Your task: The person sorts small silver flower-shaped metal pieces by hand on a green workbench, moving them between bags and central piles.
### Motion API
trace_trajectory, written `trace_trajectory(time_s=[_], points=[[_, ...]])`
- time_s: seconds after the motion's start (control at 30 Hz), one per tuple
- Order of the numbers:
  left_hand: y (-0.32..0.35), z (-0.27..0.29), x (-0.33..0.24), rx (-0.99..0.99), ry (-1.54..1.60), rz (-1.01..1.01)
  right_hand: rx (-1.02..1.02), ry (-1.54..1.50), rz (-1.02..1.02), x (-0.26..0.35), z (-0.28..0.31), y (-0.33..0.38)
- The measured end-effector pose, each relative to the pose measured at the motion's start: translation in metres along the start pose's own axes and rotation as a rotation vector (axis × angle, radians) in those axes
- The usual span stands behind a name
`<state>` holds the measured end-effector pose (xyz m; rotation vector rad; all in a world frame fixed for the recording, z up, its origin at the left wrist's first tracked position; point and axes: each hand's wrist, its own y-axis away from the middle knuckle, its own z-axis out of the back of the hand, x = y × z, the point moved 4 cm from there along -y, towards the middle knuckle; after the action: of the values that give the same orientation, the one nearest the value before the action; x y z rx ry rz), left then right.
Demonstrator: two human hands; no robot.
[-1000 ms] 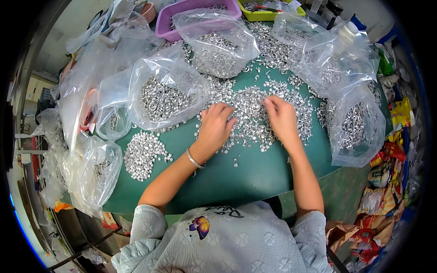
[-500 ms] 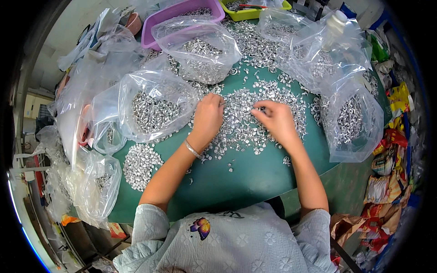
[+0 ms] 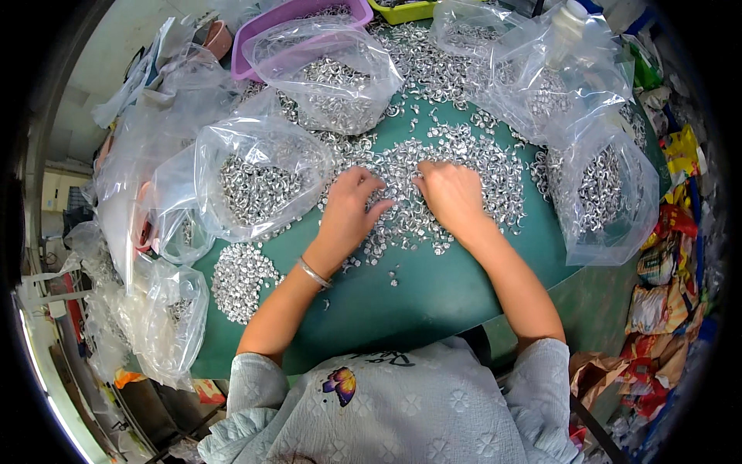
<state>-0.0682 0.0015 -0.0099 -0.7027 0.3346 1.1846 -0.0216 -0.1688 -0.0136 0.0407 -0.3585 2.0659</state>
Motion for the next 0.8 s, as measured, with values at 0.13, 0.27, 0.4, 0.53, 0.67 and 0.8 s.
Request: trace_trajectory(time_s=[0.13, 0.27, 0.4, 0.53, 0.67, 0.8], points=[[0.005, -0.004, 0.007, 0.028, 0.054, 0.07, -0.054, -0.248, -0.049, -0.003, 0.01, -0.006], [0.011, -0.001, 0.007, 0.029, 0.773, 0.475, -0.146, -0.848, -0.12, -0.005, 0.015, 0.009], [0.027, -0.013, -0.033, 0.211, 1.737, 1.046, 0.151, -1.004, -0.259, 0.028, 0.02, 0.048], [0.061, -0.028, -0.024, 0.232, 1.68, 1.161, 0.212, -0.959, -0.321, 0.013, 0.024, 0.063], [0.06, -0.018, -0.03, 0.441, 1.577, 0.908, -0.114, -0.441, -0.311, -0.043, 0.026, 0.043], [0.028, -0.02, -0.022, 0.344, 1.015, 0.654, -0.071, -0.149, -0.17, -0.038, 0.022, 0.031]])
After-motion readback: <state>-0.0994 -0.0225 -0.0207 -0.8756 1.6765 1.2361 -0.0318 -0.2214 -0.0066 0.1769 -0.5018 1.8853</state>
